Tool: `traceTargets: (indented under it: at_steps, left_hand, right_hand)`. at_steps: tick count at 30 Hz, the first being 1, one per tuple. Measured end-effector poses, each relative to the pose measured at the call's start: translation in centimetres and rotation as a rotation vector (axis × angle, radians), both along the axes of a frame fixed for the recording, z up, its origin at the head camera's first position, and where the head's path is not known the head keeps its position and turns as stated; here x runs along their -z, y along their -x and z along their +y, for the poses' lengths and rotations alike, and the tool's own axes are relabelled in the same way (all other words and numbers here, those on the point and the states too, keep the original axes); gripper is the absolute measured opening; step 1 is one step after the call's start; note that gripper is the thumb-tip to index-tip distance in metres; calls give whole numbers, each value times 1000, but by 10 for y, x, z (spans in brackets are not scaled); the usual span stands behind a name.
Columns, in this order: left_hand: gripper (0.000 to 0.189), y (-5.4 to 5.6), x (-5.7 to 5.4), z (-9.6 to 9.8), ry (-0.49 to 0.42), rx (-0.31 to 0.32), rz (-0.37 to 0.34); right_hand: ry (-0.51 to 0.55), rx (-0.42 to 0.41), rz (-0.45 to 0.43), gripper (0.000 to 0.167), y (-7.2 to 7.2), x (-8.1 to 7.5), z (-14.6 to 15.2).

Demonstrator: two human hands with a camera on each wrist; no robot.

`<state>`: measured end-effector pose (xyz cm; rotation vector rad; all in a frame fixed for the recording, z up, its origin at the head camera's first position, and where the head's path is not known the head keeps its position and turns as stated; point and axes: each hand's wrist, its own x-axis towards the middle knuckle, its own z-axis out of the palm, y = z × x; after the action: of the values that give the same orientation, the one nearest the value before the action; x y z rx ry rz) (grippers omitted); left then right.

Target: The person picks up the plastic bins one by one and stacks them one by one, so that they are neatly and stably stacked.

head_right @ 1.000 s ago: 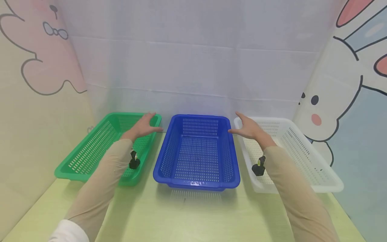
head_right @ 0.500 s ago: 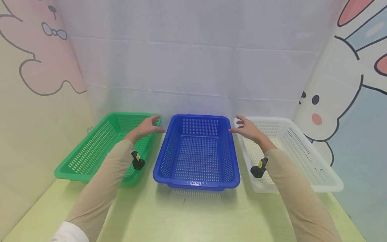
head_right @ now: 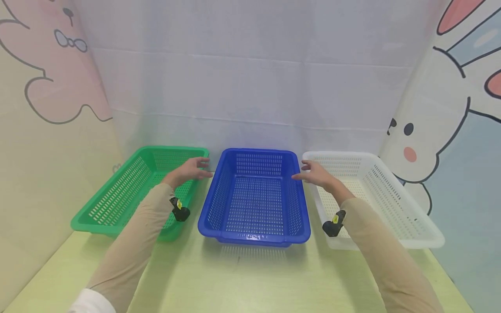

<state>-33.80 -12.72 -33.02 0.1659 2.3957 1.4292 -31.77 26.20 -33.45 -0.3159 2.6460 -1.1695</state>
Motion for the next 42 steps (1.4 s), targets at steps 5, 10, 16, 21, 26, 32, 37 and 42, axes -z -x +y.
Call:
traceTargets:
  at_steps: [5,10,16,21,26,32,37,42]
  left_hand:
    - [71,-3,3,3,24,3,-11]
    - [70,-5,6,6,31,37,-29]
    - [69,-6,13,12,-43,73,-88]
    - [64,-5,17,14,-43,89,-122]
    - [60,-7,16,14,-6,101,-110]
    - [59,-9,14,10,17,113,-99]
    - [58,-10,14,9,9,118,-87]
    - [57,-11,13,8,13,106,-85]
  right_hand:
    - [10,4,-38,82,0,5,-3]
    - [39,18,-82,79,-2,8,-6]
    - [83,12,-100,71,-4,12,-5]
    - [111,-1,-113,64,-6,14,-3]
    - [129,1,-129,61,-5,17,-3]
    - [195,39,-172,64,-7,20,-7]
    - [248,89,-210,62,-10,20,-13]
    - [271,118,-217,60,-10,20,-17]
